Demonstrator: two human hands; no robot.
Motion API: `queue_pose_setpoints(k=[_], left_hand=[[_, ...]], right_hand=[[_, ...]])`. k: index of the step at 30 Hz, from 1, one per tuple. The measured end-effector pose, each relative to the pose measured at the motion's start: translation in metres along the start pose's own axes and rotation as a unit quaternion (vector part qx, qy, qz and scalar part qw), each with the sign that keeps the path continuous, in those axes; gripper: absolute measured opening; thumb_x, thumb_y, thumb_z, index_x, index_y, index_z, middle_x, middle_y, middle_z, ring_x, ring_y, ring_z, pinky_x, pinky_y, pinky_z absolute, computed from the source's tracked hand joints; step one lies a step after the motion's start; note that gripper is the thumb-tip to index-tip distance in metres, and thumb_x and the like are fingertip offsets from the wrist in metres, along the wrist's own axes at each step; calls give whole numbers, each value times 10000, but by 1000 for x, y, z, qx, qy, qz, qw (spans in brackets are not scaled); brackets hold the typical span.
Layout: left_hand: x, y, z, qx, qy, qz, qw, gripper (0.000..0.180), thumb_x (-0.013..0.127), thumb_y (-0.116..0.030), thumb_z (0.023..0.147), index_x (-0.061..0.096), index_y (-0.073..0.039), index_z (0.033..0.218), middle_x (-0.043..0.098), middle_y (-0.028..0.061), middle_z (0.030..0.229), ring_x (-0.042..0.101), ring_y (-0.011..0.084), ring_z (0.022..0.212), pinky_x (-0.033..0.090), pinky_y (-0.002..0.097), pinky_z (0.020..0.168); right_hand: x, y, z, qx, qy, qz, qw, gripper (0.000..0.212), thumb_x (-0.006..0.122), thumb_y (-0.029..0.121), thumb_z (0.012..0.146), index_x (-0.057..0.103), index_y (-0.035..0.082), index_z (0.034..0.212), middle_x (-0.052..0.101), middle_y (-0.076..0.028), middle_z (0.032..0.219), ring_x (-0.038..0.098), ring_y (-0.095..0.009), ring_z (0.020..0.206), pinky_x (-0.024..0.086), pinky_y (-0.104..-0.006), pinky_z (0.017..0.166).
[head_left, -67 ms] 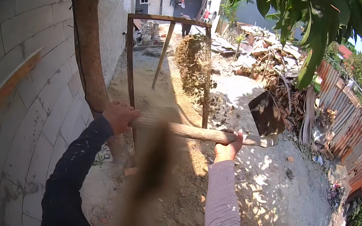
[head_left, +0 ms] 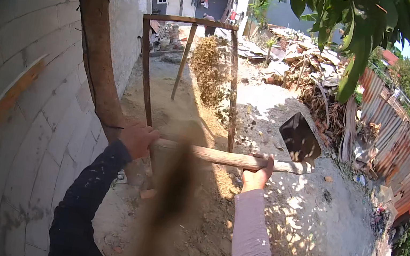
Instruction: The person shovels sand from a large pile and throws it through a standing metal screen to filter it.
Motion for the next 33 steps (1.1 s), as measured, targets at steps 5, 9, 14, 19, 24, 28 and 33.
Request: queue_pose_setpoints(k=[5, 9, 14, 19, 24, 28, 33], left_hand=[[205, -96, -76, -2, 261, -163, 952, 366, 733, -328, 706, 678, -148, 1020, 687, 123, 836, 676, 322, 834, 527, 463, 713], [216, -283, -61, 215, 433, -336, 808, 513, 745, -382, 696, 659, -149, 1145, 688, 160, 978, 661, 349, 933, 521, 465, 803], [220, -463, -78, 441, 549, -261, 660, 556, 720, -460, 729, 642, -126, 1167, 684, 173, 1029, 652, 364, 966, 509, 454, 831], [171, -582, -126, 518, 640, -181, 537, 621, 655, -570, 791, 629, -63, 1148, 672, 213, 1023, 645, 378, 975, 501, 457, 824], [183, -616, -228, 552, 631, -222, 498, 617, 672, -511, 818, 562, -44, 1205, 674, 198, 958, 656, 336, 929, 498, 447, 818], [211, -696, -299, 466, 745, -186, 439, 547, 726, -330, 803, 522, -43, 1222, 656, 128, 885, 649, 226, 740, 520, 384, 691], [188, -891, -388, 365, 747, -218, 512, 432, 735, -232, 767, 567, -23, 1106, 621, 60, 712, 616, 159, 595, 492, 335, 539]], right_hand=[[-219, 43, -82, -1, -209, -130, 969, 154, 649, 145, 888, 532, 88, 972, 572, -61, 818, 593, -216, 759, 519, -395, 745], [-464, 185, -222, -60, -436, -175, 881, 347, 589, 209, 898, 500, 39, 1187, 583, -122, 1033, 596, -284, 963, 508, -468, 837], [-502, 219, -478, -165, -730, -48, 661, 601, 562, 332, 896, 451, -97, 1302, 574, -229, 1191, 621, -406, 986, 480, -541, 916], [-522, 213, -615, -239, -806, 31, 540, 535, 604, 273, 907, 464, -114, 1250, 582, -221, 1088, 625, -347, 874, 506, -478, 769], [-600, 189, -699, -260, -794, 126, 535, 350, 633, 143, 873, 455, -5, 1136, 538, -124, 843, 571, -251, 637, 513, -422, 589], [-655, 277, -730, -272, -766, 37, 582, 293, 622, 134, 884, 449, 11, 1086, 542, -112, 829, 589, -224, 616, 524, -401, 565], [-686, 486, -763, -394, -673, -167, 603, 359, 602, 157, 901, 451, 6, 1190, 582, -91, 890, 627, -183, 675, 544, -348, 591]])
Point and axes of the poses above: each hand's wrist, its own z-axis towards the middle knuckle, its own x-axis out of the palm, y = z × x, the point moved 3 cm from there along z, towards the middle knuckle
